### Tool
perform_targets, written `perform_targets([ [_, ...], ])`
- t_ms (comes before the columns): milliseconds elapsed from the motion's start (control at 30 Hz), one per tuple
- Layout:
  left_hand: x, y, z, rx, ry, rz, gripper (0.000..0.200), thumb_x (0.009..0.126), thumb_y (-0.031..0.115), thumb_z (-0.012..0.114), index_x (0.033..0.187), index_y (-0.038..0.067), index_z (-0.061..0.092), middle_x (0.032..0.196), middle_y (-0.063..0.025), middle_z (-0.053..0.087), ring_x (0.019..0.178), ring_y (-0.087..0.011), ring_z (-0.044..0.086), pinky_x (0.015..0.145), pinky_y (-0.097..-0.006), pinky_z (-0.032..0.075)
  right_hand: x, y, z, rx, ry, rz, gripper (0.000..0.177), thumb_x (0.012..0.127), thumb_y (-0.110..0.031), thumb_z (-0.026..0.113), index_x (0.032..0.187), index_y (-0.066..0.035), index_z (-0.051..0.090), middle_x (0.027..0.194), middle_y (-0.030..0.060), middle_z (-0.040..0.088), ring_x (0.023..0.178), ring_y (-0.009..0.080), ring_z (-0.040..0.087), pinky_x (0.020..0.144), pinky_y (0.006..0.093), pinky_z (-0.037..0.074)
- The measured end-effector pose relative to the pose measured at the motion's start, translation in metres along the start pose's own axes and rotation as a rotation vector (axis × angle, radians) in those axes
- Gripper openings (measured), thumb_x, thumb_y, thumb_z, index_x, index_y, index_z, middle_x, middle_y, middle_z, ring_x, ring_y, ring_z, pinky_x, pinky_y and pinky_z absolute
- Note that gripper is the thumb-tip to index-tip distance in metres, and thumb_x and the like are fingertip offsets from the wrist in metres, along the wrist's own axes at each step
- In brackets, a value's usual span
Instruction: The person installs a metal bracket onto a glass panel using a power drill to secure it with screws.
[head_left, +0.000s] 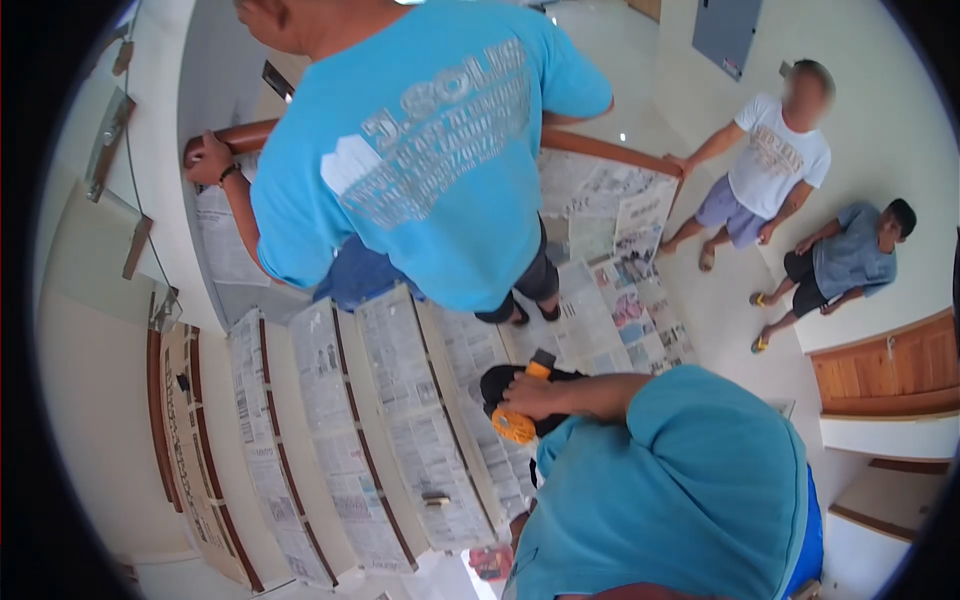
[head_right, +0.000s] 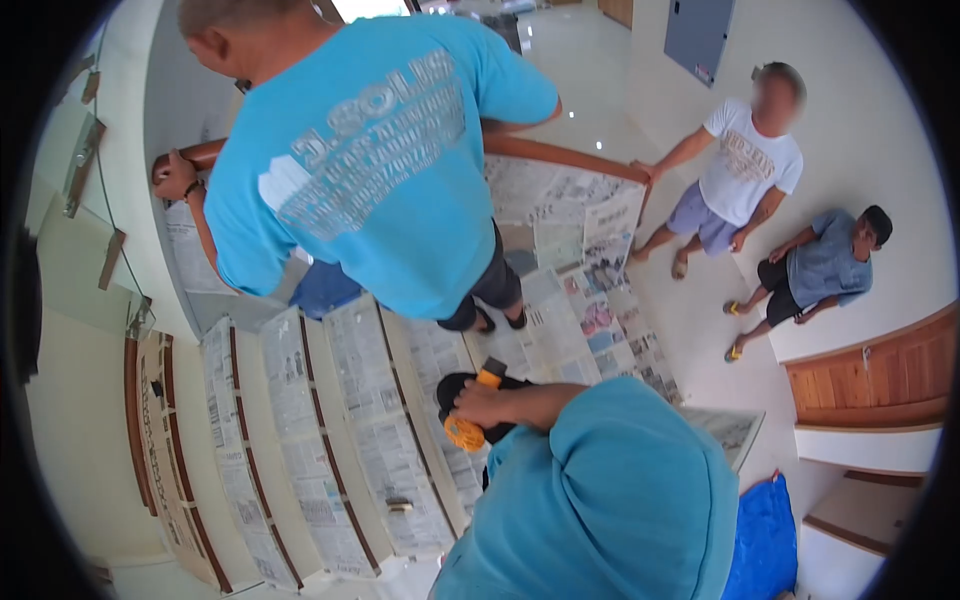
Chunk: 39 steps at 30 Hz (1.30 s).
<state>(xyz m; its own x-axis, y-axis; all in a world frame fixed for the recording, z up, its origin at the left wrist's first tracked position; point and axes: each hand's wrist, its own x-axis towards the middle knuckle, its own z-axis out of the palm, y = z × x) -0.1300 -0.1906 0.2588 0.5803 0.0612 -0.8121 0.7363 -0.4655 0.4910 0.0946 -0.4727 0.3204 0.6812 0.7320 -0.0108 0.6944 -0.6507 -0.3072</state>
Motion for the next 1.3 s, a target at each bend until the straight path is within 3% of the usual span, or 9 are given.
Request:
perform_targets([
  [267, 0.003, 0.016, -0.005, -0.324, 0.185, -0.095, 0.031, 0.083, 0.02, 0.067, 0.11, 0.006, 0.068, 0.091, -0.0086, 0.072, 0.075, -0.0165, 0.068, 0.059, -0.0321, 0.055, 0.008, -0.003, -0.011, -0.016, -0.033, -0.018, 0.042, 0.076, -0.024, 0.07, 0.117, -0.016, 0.064, 0.095, 0.0023, 0.065, 0.093, 0.0213, 0.065, 0.083, 0.0398, 0.042],
  [333, 0.039, -0.019, -0.015, 1.091, 0.124, 0.648, 0.033, 0.086, 0.014, 0.064, 0.116, 0.002, 0.064, 0.088, -0.0108, 0.071, 0.069, -0.0193, 0.068, 0.056, -0.0335, 0.055, 0.011, -0.013, -0.011, 0.008, -0.027, -0.08, 0.048, 0.075, -0.023, 0.072, 0.122, -0.016, 0.063, 0.098, 0.003, 0.065, 0.095, 0.0223, 0.064, 0.085, 0.0397, 0.042],
  [367, 0.025, -0.017, -0.005, 1.057, 0.148, 0.613, 0.033, 0.086, 0.014, 0.064, 0.116, 0.002, 0.064, 0.088, -0.0108, 0.071, 0.069, -0.0193, 0.068, 0.056, -0.0335, 0.055, 0.013, -0.015, -0.014, 0.022, -0.052, -0.067, 0.05, 0.075, -0.024, 0.072, 0.123, -0.016, 0.062, 0.1, 0.0037, 0.065, 0.096, 0.0228, 0.064, 0.086, 0.0396, 0.041],
  [433, 0.015, 0.02, 0.015, -0.321, 0.237, -0.138, 0.03, 0.087, 0.012, 0.063, 0.114, -0.001, 0.064, 0.087, -0.0128, 0.071, 0.066, -0.0213, 0.067, 0.056, -0.034, 0.055, 0.019, -0.009, -0.016, 0.019, -0.085, -0.065, 0.055, 0.075, -0.024, 0.074, 0.127, -0.016, 0.06, 0.105, 0.0054, 0.065, 0.099, 0.0242, 0.063, 0.089, 0.0393, 0.04],
  [600, 0.015, -0.009, 0.036, -0.423, 0.26, -0.082, 0.033, 0.089, 0.014, 0.063, 0.117, -0.003, 0.063, 0.09, -0.014, 0.072, 0.073, -0.0215, 0.069, 0.064, -0.0354, 0.056, 0.035, -0.014, -0.023, -0.016, -0.132, -0.135, 0.053, 0.077, -0.026, 0.072, 0.128, -0.015, 0.06, 0.104, 0.0058, 0.065, 0.099, 0.0246, 0.063, 0.089, 0.0399, 0.04],
  [767, 0.023, -0.07, 0.062, 0.489, 0.309, 0.298, 0.032, 0.094, 0.028, 0.049, 0.107, 0.005, 0.068, 0.106, -0.0149, 0.072, 0.097, -0.03, 0.07, 0.082, -0.0442, 0.055, 0.051, -0.017, -0.023, -0.052, -0.2, -0.171, 0.059, 0.078, -0.028, 0.073, 0.133, -0.015, 0.057, 0.107, 0.0053, 0.065, 0.099, 0.0238, 0.063, 0.089, 0.0389, 0.04],
  [933, 0.024, -0.093, 0.078, 0.476, 0.238, 0.098, 0.039, 0.094, 0.035, 0.042, 0.102, 0.01, 0.07, 0.104, -0.0142, 0.072, 0.095, -0.0317, 0.07, 0.079, -0.046, 0.055, 0.061, -0.022, -0.025, -0.045, -0.191, -0.217, 0.057, 0.08, -0.028, 0.071, 0.133, -0.015, 0.057, 0.11, 0.0048, 0.065, 0.099, 0.023, 0.063, 0.089, 0.039, 0.039],
  [1133, 0.015, -0.066, 0.049, 0.751, 0.267, 0.174, 0.023, 0.083, 0.029, 0.064, 0.096, 0.011, 0.072, 0.1, -0.0135, 0.073, 0.089, -0.0303, 0.071, 0.078, -0.0423, 0.056, 0.073, -0.031, -0.022, -0.034, -0.155, -0.267, 0.052, 0.079, -0.026, 0.07, 0.129, -0.015, 0.06, 0.103, 0.0054, 0.064, 0.098, 0.0238, 0.063, 0.088, 0.0395, 0.039],
  [1300, 0.017, -0.042, 0.035, -0.222, 0.412, -0.118, 0.03, 0.093, 0.029, 0.054, 0.107, 0.01, 0.073, 0.099, -0.0128, 0.073, 0.09, -0.027, 0.071, 0.076, -0.0413, 0.055, 0.079, -0.039, -0.018, -0.086, -0.202, -0.282, 0.053, 0.079, -0.026, 0.07, 0.13, -0.015, 0.059, 0.104, 0.0049, 0.064, 0.097, 0.0234, 0.063, 0.088, 0.0385, 0.039],
])
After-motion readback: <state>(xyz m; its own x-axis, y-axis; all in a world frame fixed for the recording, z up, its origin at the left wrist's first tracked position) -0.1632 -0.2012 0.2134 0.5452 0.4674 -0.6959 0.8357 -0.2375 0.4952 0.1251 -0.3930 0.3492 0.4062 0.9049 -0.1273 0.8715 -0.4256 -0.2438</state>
